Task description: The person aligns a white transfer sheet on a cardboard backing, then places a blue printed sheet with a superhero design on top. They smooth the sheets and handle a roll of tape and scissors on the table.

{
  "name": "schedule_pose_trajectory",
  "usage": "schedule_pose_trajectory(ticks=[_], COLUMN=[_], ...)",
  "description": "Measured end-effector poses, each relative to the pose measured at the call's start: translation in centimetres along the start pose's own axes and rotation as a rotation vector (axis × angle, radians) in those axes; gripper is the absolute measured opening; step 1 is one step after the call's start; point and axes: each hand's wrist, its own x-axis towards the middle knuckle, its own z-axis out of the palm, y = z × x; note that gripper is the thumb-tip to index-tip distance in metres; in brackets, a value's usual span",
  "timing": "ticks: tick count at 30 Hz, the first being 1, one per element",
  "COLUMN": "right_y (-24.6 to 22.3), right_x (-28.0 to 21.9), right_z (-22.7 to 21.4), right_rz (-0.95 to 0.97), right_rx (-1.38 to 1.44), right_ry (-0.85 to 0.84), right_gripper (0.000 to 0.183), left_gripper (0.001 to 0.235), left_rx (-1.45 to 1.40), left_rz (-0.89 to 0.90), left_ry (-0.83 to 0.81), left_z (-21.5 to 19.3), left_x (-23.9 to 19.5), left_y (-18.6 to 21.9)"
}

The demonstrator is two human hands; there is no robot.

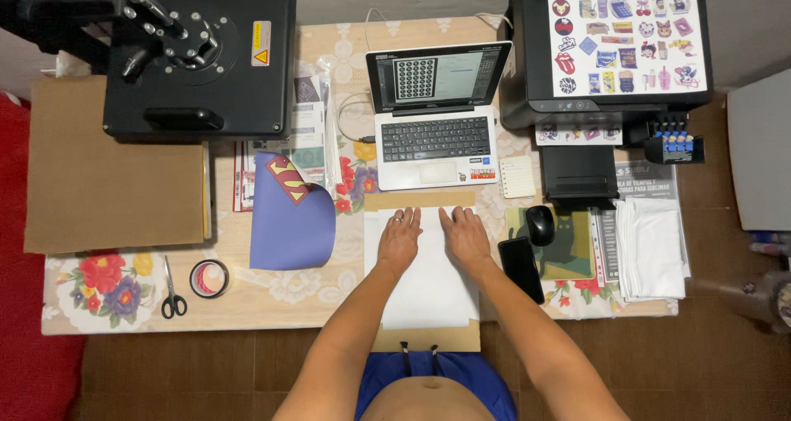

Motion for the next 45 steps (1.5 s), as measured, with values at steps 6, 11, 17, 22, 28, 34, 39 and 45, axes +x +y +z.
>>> schedule_pose_trajectory(ticks=[6, 11, 17, 22, 28, 34, 39, 45], right_y=[-0.5, -1.4, -2.7, -3.9, -6.5, -8.0, -9.2, -10.4], right_x=[-1.4, -3.0, -5.7, -9.3, -14.7, -18.3, -20.7, -22.7], right_z=[0.0, -0.1, -2.3, 0.3, 1.9, 4.2, 3.0, 4.8], right_rz=[0.001, -0.019, -0.058, -0.258, -0.441, -0.464, -0.549, -0.539], right_rx=[-0.046, -0.104, -0.090, 0.039, 0.152, 0.099, 0.063, -0.071], right_ry=[-0.014, -0.024, -0.056, -0.029, 0.017, 0.098, 0.207, 0.126], right_gripper=[0.062, 0.061, 0.060, 0.056, 0.051, 0.056, 0.052, 0.064], left_gripper=[0.055, 0.051, 0.059, 0.078, 0.082, 0.095, 0.101, 0.103], left_rx=[-0.021, 0.007, -0.014, -0.044, -0.023, -0.037, 0.032, 0.078], left_rz=[-0.021, 0.013, 0.003, -0.054, -0.115, -0.158, -0.151, -0.130], left_ry=[0.026, 0.091, 0.077, -0.094, -0.278, -0.377, -0.282, -0.259], left_z=[-0.1, 0.4, -1.2, -3.4, -5.7, -7.8, -1.8, -0.5], left_x=[-0.2, -0.8, -2.0, -2.5, -2.5, -3.0, -1.6, -1.4], left_y=[0.3, 0.2, 1.2, 2.2, 3.1, 4.0, 2.9, 2.5])
